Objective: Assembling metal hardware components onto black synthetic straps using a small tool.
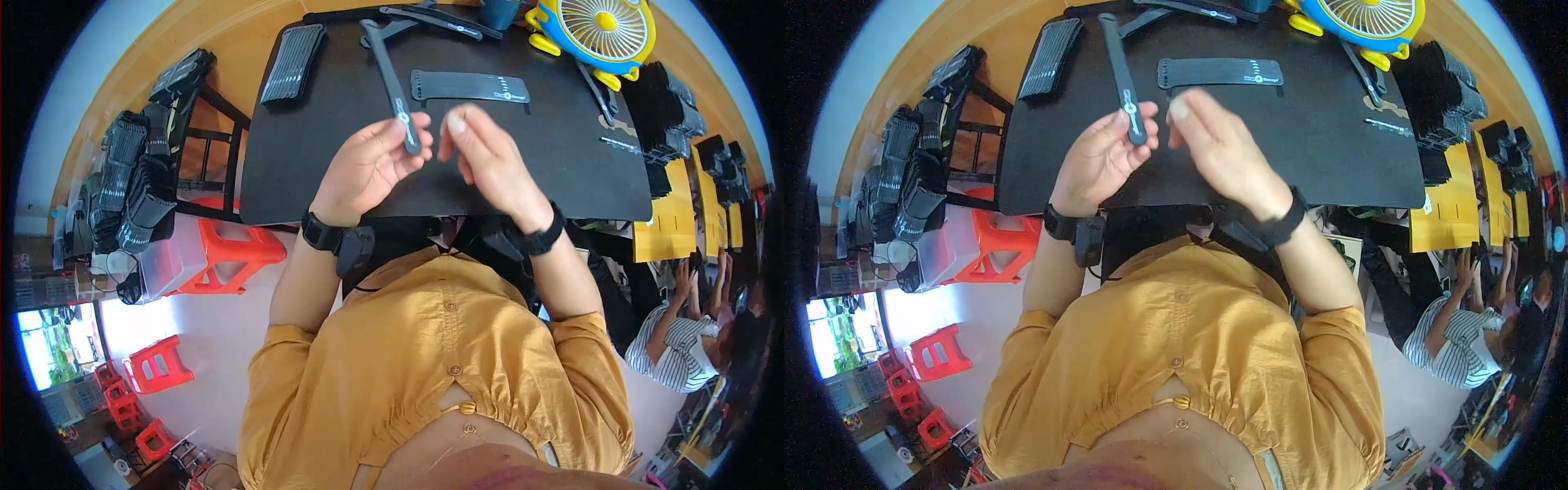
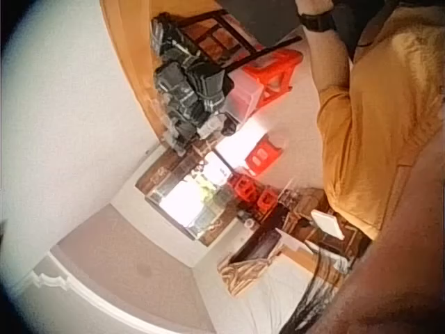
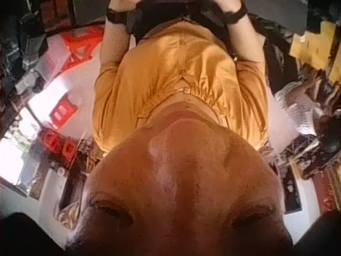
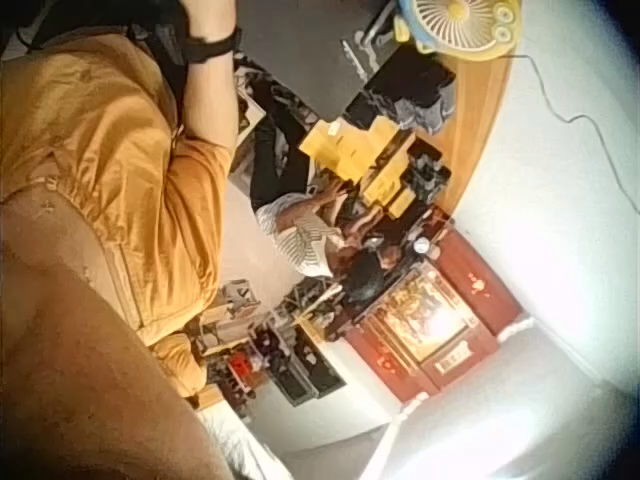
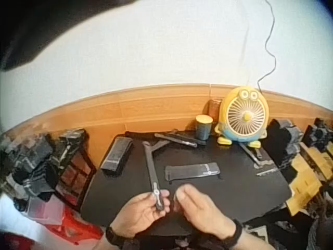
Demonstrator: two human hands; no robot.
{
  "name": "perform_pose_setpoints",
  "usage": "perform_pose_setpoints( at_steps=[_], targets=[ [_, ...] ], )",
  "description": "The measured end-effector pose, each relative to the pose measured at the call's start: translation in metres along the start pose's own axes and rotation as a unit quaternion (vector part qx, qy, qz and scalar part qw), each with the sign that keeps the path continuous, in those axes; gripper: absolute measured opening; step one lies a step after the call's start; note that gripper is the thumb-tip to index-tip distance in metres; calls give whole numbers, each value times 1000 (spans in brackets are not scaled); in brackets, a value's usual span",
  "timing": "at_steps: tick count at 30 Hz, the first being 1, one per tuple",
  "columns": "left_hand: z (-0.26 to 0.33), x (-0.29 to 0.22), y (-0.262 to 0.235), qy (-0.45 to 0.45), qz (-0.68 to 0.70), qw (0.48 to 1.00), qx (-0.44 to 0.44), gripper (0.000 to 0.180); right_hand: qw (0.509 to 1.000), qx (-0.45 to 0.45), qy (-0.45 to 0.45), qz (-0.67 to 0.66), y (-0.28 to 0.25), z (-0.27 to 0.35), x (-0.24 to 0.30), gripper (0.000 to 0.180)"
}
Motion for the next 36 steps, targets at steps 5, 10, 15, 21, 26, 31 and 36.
perform_pose_setpoints(
  at_steps=[5, 10, 15, 21, 26, 31, 36],
  targets=[
    [-1, -1, 1, 66, 52, 996, -35, 39, 983, 19, -44, 179, 24, 18, 13, 13],
    [0, -2, 5, 85, 46, 994, -49, 39, 976, -7, -58, 209, 27, 17, 12, 10],
    [-2, 0, 7, 83, 44, 994, -47, 39, 986, 11, -58, 154, 26, 19, 16, 10],
    [-3, 3, 6, 87, 46, 994, -55, 39, 986, 10, -58, 153, 27, 20, 15, 9],
    [-4, 4, 10, 88, 54, 993, -57, 39, 983, 2, -64, 171, 25, 21, 14, 9],
    [-4, 9, 9, 104, 28, 991, -75, 37, 989, -7, -43, 138, 25, 22, 12, 10],
    [-2, 9, 11, 122, -27, 988, -91, 32, 996, -34, -5, 84, 23, 21, 10, 9]
  ],
)
Point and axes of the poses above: each hand's wrist, its own z-axis away from the middle knuckle, its own y-axis out of the palm, x = y × z, the point moved 3 cm from there along -z, towards the middle knuckle, and after that the axes turned 10 degrees about x, right-handed, at the moved point
